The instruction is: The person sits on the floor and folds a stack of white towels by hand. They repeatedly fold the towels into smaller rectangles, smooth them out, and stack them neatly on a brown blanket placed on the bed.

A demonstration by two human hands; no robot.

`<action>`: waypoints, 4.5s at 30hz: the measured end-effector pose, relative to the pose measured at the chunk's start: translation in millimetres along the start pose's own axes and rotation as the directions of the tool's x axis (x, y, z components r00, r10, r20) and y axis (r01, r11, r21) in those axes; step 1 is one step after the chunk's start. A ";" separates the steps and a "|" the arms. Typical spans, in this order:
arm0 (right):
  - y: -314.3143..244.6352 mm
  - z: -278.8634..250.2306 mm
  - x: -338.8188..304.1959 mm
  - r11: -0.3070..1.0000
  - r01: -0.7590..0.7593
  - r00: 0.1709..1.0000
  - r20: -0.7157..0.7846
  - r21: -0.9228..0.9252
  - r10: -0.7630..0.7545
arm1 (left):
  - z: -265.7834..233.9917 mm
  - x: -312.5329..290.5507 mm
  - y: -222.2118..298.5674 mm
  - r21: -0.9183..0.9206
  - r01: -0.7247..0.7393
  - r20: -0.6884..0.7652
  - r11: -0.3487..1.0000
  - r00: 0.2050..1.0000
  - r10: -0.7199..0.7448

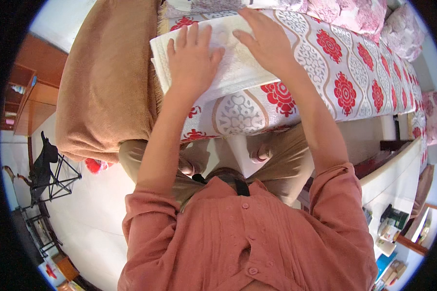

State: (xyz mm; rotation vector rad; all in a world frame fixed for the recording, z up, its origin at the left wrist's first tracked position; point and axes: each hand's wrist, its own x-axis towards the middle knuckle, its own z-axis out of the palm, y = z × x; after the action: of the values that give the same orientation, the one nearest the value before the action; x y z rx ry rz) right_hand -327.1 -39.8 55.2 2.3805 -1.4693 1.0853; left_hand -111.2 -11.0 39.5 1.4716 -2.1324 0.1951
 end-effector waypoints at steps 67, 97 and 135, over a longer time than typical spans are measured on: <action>-132.7 66.1 63.0 0.966 -0.256 0.778 0.585 -0.038 0.229 | -13.7 -71.8 -87.2 -0.564 0.369 0.013 0.739 0.899 -0.438; -133.9 64.6 74.8 0.975 -0.208 0.755 0.620 -0.080 0.212 | 1.1 -69.3 -100.1 -0.650 0.280 -0.019 0.707 0.924 -0.383; -116.0 53.9 34.0 0.683 -0.506 0.797 0.588 0.527 0.136 | 4.3 -122.4 -104.0 -0.899 0.436 0.424 -0.034 0.849 -0.316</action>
State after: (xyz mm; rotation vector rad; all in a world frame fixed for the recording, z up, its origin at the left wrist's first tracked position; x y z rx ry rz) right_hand -195.5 -29.9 65.6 3.1773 -2.0342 1.2975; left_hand 13.1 47.1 -44.4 0.9948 -1.0979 -1.3681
